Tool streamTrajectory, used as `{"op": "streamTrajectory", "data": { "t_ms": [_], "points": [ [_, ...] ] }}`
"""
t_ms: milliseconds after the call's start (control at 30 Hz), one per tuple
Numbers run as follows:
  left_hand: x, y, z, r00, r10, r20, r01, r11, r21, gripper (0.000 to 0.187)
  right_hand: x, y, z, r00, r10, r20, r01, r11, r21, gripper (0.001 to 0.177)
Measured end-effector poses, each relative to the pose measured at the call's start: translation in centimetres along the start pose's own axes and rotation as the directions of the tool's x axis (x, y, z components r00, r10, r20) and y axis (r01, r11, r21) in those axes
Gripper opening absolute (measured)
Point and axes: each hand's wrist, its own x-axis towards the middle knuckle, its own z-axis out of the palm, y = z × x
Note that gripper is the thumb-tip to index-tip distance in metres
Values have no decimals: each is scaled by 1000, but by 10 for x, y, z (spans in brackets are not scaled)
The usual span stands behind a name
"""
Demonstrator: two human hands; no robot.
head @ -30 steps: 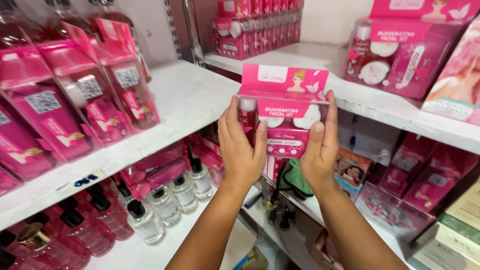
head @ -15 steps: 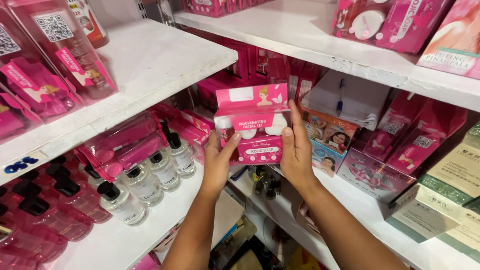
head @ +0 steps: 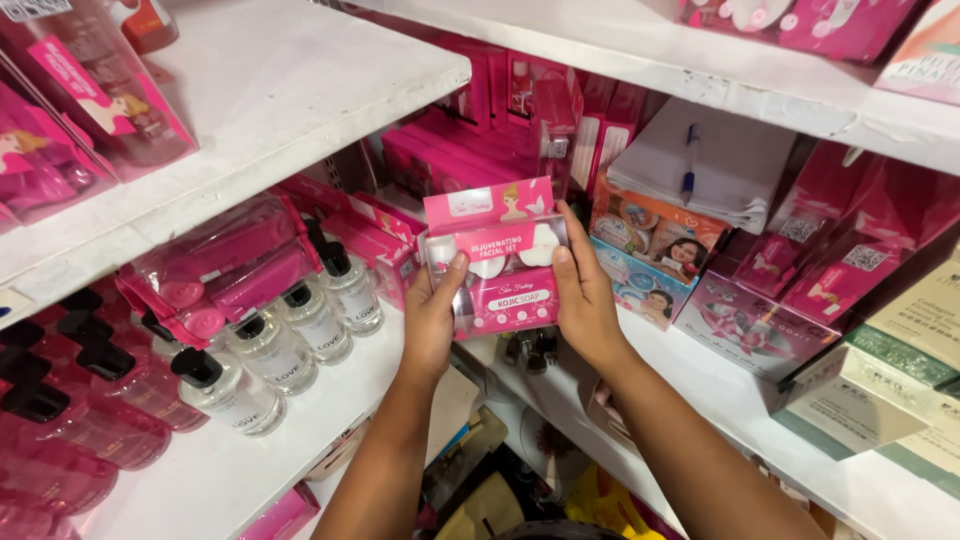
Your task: The person cleans rigid facial set boxes by wiping them with a cloth, then places them onto a retail shelf, aligning them with other boxes.
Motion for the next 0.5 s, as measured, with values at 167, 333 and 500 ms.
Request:
{"op": "streamTrajectory", "data": {
  "t_ms": [167,333,500],
  "points": [
    [-2,-16,-7,999,-1,-38,0,1000,-22,38,-3,55,-13,997,65,-41,-69,993,-91,44],
    [-7,-21,-20,997,16,-76,-16,1000,5,37,-4,91,-26,976,76,-204,-152,909,-388,35],
    [-12,-21,-26,988,-52,-144,54,998,10,36,-1,81,-18,1000,-6,20,19,668,-744,88]
  ]
}}
